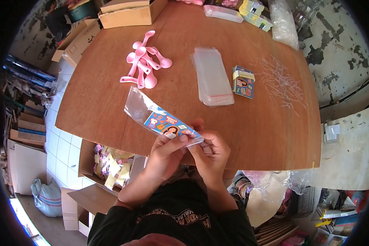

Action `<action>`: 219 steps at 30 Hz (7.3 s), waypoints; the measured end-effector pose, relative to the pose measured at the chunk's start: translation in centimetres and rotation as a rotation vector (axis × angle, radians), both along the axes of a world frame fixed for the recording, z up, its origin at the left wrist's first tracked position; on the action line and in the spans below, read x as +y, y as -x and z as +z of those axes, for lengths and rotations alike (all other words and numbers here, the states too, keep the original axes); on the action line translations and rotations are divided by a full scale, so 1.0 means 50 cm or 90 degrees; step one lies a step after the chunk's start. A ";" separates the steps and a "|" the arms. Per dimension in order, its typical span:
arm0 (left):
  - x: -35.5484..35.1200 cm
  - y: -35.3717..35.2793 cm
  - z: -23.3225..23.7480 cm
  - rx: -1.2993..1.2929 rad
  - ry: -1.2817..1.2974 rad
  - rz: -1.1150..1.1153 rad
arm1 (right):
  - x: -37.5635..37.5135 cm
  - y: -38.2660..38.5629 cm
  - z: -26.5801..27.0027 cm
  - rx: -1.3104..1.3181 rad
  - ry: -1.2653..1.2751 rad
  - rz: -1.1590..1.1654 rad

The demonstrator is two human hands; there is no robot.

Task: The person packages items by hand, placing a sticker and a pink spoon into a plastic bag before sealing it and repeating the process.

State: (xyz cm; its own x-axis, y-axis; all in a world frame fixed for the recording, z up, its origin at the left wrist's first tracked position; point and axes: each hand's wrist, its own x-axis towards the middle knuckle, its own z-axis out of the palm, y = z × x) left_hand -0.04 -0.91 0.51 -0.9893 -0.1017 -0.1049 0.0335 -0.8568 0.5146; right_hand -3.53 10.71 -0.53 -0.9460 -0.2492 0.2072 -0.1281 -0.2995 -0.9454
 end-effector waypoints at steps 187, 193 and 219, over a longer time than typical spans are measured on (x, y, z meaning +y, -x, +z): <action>-0.053 0.047 0.001 -0.022 -0.106 0.169 | -0.041 0.254 0.285 0.603 -0.311 -0.166; -0.071 0.036 0.025 0.065 0.074 0.296 | -0.055 0.250 0.296 0.731 -0.361 -0.128; -0.055 0.025 0.124 0.083 0.741 0.171 | -0.023 0.133 0.267 0.854 -0.547 0.014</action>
State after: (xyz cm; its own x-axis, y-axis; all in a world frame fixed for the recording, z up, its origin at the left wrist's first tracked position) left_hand -1.30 -3.68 6.69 -0.9180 -0.2740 0.2866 0.2497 0.1617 0.9547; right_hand -10.16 9.57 12.81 -0.1958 -0.7362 0.6478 -0.9733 0.2265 -0.0368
